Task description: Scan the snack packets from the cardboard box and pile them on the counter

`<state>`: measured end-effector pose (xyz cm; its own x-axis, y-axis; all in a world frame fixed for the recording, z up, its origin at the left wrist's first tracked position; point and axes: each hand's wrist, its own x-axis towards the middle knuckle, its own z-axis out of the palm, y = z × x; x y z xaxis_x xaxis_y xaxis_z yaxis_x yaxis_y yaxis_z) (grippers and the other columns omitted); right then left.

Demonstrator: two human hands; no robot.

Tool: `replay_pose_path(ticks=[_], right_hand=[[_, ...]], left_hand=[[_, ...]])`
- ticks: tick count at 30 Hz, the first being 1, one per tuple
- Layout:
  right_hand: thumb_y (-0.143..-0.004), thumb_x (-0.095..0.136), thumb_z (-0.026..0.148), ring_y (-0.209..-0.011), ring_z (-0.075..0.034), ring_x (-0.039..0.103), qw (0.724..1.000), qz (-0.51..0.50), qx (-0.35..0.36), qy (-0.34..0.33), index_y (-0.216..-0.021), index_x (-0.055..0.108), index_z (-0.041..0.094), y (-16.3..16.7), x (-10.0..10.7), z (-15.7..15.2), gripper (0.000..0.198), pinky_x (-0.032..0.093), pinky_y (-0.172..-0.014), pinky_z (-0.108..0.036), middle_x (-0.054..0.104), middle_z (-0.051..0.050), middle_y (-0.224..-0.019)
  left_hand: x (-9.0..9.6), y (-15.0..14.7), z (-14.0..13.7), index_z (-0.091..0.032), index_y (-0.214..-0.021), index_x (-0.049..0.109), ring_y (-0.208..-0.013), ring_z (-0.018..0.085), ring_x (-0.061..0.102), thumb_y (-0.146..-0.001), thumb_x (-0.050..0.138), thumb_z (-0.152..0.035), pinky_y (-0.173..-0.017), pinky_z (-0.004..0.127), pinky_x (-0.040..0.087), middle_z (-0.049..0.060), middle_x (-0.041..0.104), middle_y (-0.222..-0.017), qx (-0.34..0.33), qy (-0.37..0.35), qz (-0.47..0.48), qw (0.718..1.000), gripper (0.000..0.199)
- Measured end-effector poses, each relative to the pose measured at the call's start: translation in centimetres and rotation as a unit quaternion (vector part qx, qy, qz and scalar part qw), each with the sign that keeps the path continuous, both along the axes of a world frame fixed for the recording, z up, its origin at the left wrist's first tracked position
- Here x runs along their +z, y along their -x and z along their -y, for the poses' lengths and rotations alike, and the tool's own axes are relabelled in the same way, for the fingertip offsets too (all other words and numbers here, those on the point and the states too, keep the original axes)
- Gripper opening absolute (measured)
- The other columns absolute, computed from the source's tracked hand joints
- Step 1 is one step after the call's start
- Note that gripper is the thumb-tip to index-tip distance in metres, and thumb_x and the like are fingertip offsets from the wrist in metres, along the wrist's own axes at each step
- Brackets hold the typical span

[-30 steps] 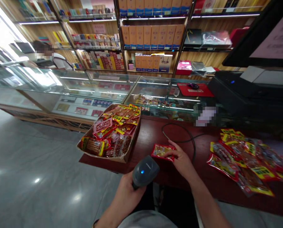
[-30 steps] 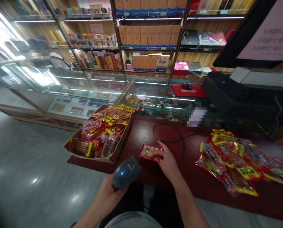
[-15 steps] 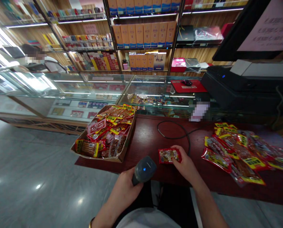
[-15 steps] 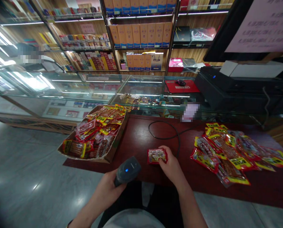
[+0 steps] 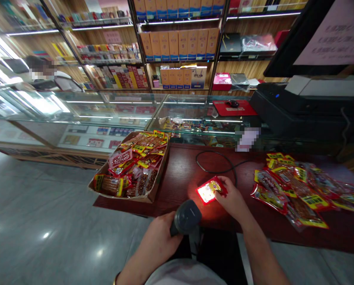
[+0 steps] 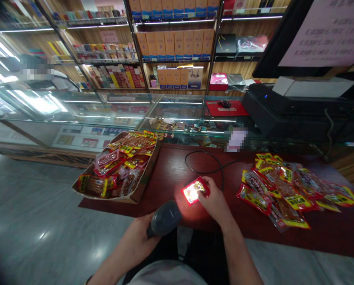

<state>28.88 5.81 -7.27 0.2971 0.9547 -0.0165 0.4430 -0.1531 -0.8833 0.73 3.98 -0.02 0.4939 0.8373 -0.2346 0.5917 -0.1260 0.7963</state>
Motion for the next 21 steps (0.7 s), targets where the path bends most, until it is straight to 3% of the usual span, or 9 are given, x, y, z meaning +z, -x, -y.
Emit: replay_pose_path(ticks=[12, 16, 19, 21], right_hand=[[-0.082, 0.061, 0.033, -0.105, -0.025, 0.073, 1.000, 0.010, -0.009, -0.026, -0.125, 0.055, 0.025, -1.5, -0.8, -0.2, 0.044, 0.053, -0.100, -0.045, 0.074, -0.008, -0.117], [-0.077, 0.064, 0.046, -0.104, -0.028, 0.072, 0.979, 0.020, -0.187, -0.074, -0.124, 0.057, 0.019, -6.0, -1.2, 1.0, 0.055, 0.055, -0.098, -0.046, 0.074, -0.013, -0.116], [-0.073, 0.065, 0.050, -0.105, -0.032, 0.071, 0.933, 0.084, -0.341, -0.078, -0.131, 0.056, 0.015, -11.8, -1.1, 2.6, 0.068, 0.053, -0.099, -0.048, 0.073, -0.018, -0.119], [-0.073, 0.064, 0.048, -0.108, -0.036, 0.070, 0.901, 0.133, -0.407, -0.076, -0.141, 0.049, 0.012, -16.1, -0.9, 3.6, 0.078, 0.052, -0.099, -0.052, 0.070, -0.022, -0.124]], left_hand=[[0.1, -0.5, -0.1, -0.017, -0.089, 0.072, -0.081, 0.022, 0.071, -0.070, 0.054, -0.002, -0.073, 0.026, 0.047, 0.004, 0.079, -0.088, -0.018, 0.001, 0.016, 1.000, 0.031], [-0.4, -1.3, -0.5, -0.017, -0.087, 0.071, -0.080, 0.022, 0.071, -0.070, 0.053, -0.002, -0.073, 0.026, 0.047, 0.003, 0.079, -0.088, -0.023, -0.009, 0.020, 1.000, 0.029], [-0.4, -1.7, -0.8, -0.018, -0.086, 0.070, -0.079, 0.021, 0.071, -0.069, 0.054, -0.002, -0.072, 0.026, 0.046, 0.003, 0.079, -0.087, -0.028, -0.014, 0.021, 0.999, 0.028], [-0.4, -2.0, -0.9, -0.018, -0.086, 0.071, -0.080, 0.022, 0.072, -0.070, 0.053, -0.002, -0.073, 0.026, 0.047, 0.003, 0.079, -0.088, -0.031, -0.013, 0.021, 0.999, 0.029]])
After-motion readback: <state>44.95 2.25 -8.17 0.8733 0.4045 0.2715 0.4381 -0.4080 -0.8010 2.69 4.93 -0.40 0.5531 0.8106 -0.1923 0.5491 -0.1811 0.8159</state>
